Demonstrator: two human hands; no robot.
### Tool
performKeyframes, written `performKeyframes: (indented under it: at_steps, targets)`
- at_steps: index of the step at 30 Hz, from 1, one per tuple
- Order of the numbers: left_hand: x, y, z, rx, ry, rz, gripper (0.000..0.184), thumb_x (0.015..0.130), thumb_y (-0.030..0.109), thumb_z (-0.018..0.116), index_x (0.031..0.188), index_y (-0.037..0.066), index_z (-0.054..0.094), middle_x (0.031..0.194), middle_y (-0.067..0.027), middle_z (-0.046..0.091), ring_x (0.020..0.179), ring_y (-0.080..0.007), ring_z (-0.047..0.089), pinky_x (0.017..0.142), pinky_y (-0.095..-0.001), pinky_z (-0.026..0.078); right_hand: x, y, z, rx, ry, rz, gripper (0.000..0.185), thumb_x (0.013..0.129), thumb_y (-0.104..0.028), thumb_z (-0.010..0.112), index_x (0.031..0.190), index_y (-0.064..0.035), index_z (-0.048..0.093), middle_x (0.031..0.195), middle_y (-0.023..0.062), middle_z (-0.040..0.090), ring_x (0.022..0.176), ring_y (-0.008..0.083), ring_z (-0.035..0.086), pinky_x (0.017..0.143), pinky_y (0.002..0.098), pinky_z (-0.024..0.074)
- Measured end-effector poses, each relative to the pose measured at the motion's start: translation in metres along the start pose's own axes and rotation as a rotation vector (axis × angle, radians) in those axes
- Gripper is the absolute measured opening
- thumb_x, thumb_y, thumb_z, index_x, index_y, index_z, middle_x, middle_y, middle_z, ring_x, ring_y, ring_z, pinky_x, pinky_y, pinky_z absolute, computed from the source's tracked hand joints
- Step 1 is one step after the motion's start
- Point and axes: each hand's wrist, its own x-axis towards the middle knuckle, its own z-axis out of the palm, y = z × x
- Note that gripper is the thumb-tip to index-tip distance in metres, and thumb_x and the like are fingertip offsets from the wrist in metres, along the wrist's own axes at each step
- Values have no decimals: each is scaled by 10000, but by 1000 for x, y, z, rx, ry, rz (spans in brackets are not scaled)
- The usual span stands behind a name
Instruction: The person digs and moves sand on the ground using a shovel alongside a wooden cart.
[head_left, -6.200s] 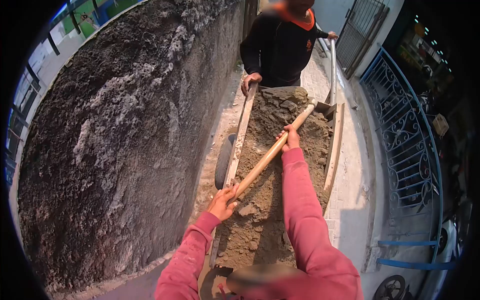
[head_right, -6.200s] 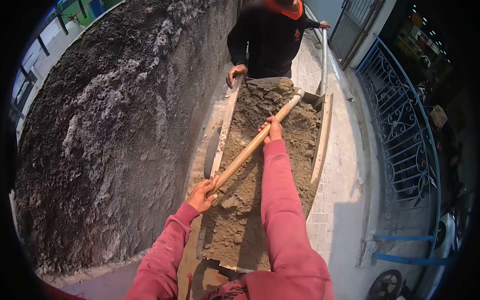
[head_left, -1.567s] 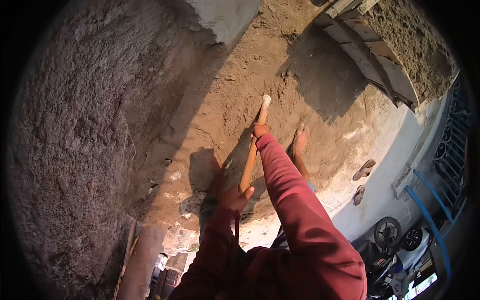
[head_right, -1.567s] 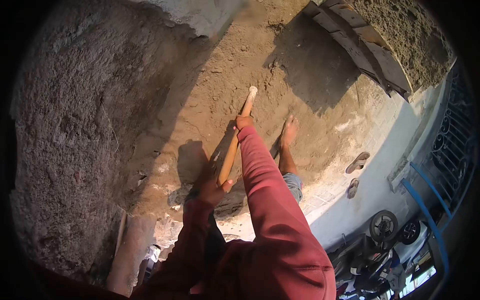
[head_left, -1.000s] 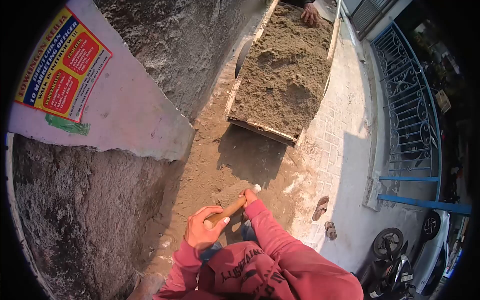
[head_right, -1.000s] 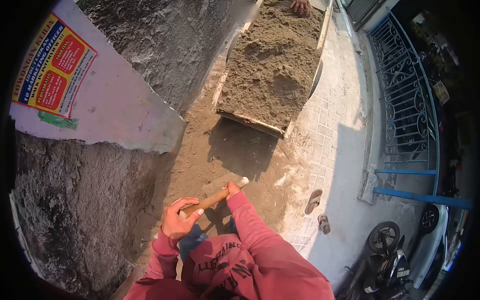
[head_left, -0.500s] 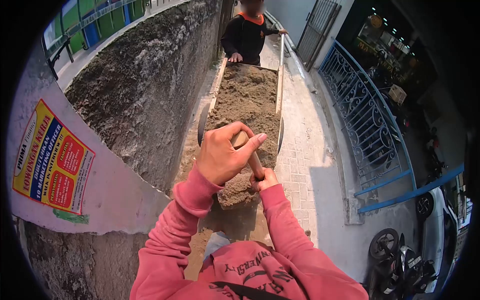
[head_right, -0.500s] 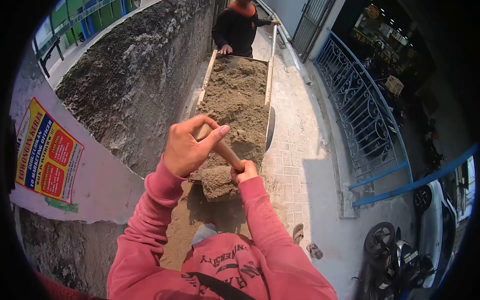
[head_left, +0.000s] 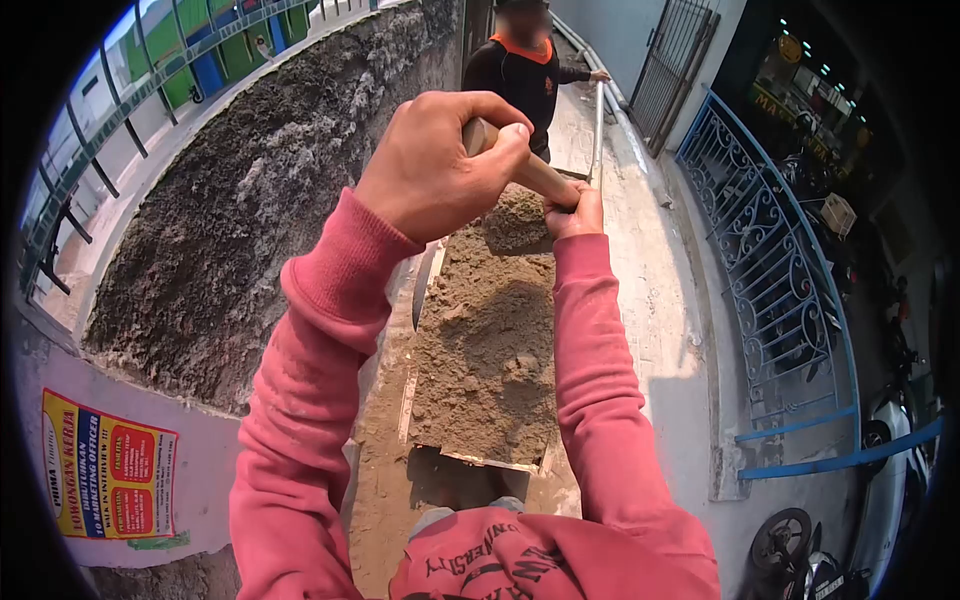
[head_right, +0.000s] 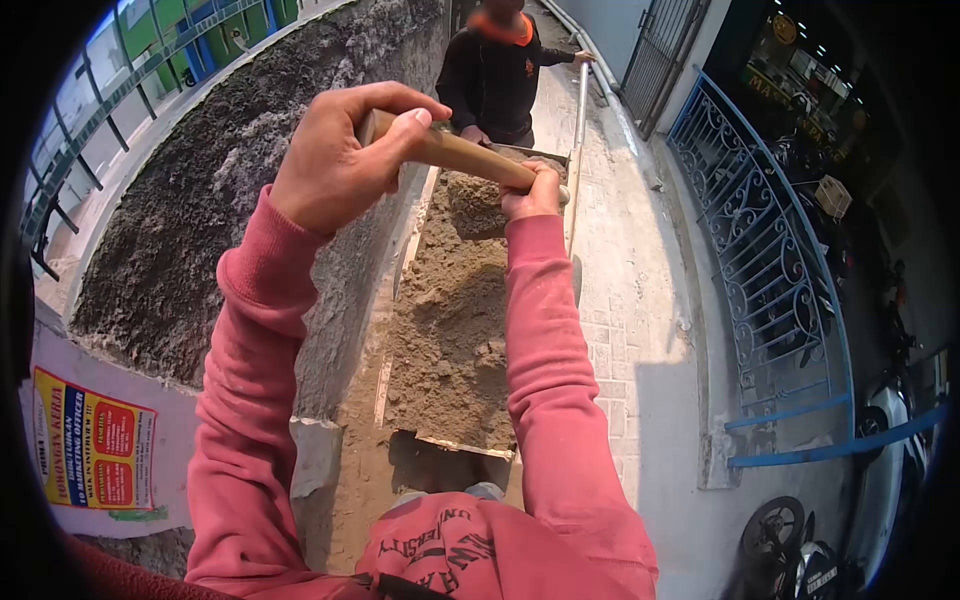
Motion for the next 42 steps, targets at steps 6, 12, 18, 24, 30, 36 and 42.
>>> performKeyframes:
  at_steps: [6, 12, 18, 24, 30, 36, 42]
  targets:
    - [-191, -173, 136, 149, -589, -781, 760, 832, 293, 660, 1440, -36, 346, 1148, -297, 619, 1069, -409, 614, 945, -426, 471, 79, 53, -166, -201, -54, 153, 104, 810, -143, 566, 821, -92, 476, 672, 41, 479, 591, 180, 502, 539, 323, 480]
    - [-270, -234, 285, 604, -499, -1000, 411, 773, 313, 717, 1091, 70, 620, 859, -188, 699, 840, -360, 689, 767, -480, 546, 120, 63, -258, -569, 334, 261, 122, 819, -166, 580, 862, -96, 491, 657, 38, 455, 529, 171, 476, 472, 337, 446]
    - [-280, -248, 294, 607, -195, -837, 314, 717, 247, 729, 957, 96, 595, 875, -114, 682, 888, -326, 652, 736, -474, 516, 98, 46, -203, -493, 153, 138, 149, 829, -175, 603, 835, -97, 476, 603, 19, 437, 477, 159, 459, 438, 331, 419]
    - [-292, -192, 213, 545, -54, -691, 198, 646, 161, 693, 812, 111, 596, 784, -79, 639, 798, -320, 595, 690, -467, 480, -24, 22, -144, -229, 4, 55, 197, 854, -236, 595, 782, -122, 452, 575, 30, 426, 481, 173, 459, 452, 344, 404]
    - [-436, -101, 147, 562, -47, -634, 212, 525, 225, 692, 672, 119, 581, 681, -69, 612, 726, -308, 587, 636, -421, 463, -230, 48, -217, -109, 194, 31, 240, 851, -282, 556, 690, -146, 441, 559, 14, 423, 484, 171, 432, 469, 337, 385]
    - [-580, 10, 77, 561, -277, -703, 186, 525, 279, 687, 630, 132, 642, 650, -94, 636, 681, -321, 621, 603, -442, 475, -412, 99, -301, -99, 498, 158, 269, 823, -299, 569, 652, -151, 425, 546, 16, 414, 483, 190, 442, 497, 372, 394]
    - [-690, 85, 48, 555, -520, -996, 212, 583, 280, 698, 704, 107, 717, 630, -189, 637, 609, -385, 636, 584, -502, 495, -525, 147, -382, -185, 747, 379, 319, 794, -311, 587, 620, -152, 373, 556, 24, 403, 497, 204, 435, 529, 392, 409]
